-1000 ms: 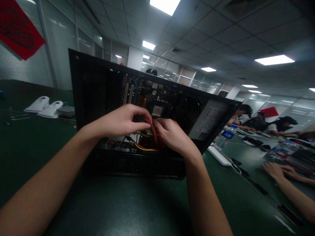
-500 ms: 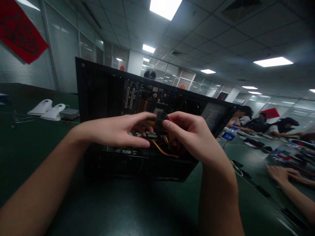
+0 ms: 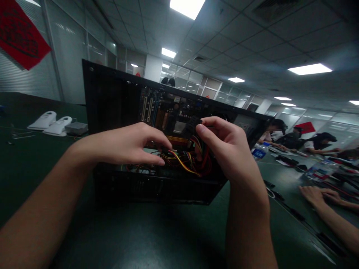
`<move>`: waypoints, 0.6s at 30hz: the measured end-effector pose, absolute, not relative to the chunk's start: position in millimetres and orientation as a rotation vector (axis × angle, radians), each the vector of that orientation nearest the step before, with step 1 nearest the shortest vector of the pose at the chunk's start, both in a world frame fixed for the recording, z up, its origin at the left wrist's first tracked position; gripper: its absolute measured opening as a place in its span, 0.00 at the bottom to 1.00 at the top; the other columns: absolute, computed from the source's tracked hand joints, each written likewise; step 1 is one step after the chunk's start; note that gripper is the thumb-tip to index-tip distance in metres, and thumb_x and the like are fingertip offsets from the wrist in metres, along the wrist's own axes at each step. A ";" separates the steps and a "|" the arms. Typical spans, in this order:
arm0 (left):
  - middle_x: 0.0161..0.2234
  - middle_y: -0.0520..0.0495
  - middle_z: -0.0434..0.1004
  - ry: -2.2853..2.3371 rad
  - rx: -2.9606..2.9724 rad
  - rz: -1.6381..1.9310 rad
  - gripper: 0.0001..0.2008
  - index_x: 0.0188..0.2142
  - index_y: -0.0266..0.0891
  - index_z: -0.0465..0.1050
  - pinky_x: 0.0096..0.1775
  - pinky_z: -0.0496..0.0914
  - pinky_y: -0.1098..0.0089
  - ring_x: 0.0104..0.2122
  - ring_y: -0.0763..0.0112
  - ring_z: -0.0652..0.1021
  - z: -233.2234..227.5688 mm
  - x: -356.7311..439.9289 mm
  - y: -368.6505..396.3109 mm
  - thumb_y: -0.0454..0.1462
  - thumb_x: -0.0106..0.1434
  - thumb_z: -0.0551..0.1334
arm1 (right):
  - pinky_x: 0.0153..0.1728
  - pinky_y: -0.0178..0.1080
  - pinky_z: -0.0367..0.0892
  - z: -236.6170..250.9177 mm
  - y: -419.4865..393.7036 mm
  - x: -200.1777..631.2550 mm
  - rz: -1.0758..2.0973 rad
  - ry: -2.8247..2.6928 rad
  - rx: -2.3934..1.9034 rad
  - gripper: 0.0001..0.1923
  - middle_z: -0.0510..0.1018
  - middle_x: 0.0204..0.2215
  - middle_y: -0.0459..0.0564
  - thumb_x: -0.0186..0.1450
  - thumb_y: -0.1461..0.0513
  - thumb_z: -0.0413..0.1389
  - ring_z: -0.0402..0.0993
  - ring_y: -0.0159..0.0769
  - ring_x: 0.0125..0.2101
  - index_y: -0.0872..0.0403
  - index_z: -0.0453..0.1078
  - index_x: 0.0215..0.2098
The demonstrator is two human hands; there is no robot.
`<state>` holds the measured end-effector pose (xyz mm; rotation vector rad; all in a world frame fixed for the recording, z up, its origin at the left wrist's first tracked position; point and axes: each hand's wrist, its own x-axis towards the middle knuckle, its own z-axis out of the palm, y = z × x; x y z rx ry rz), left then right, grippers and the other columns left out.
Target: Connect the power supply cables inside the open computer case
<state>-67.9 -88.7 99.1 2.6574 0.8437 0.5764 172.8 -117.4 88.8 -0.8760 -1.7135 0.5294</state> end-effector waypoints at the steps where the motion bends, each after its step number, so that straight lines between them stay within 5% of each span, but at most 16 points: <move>1: 0.44 0.48 0.82 0.857 2.663 0.556 0.16 0.48 0.45 0.80 0.46 0.71 0.70 0.44 0.65 0.79 99.0 -68.8 -88.3 0.44 0.61 0.67 | 0.23 0.32 0.68 88.7 -117.6 172.3 0.528 -1.716 -0.876 0.17 0.77 0.29 0.47 0.63 0.47 0.63 0.75 0.35 0.28 0.52 0.74 0.39; 18: 0.40 0.45 0.82 0.985 2.887 0.965 0.15 0.44 0.42 0.80 0.44 0.68 0.68 0.42 0.62 0.79 100.0 -60.5 -92.8 0.48 0.65 0.63 | 0.26 0.33 0.69 87.9 -118.4 167.3 0.565 -1.792 -0.869 0.17 0.77 0.29 0.47 0.63 0.48 0.64 0.73 0.35 0.29 0.53 0.75 0.37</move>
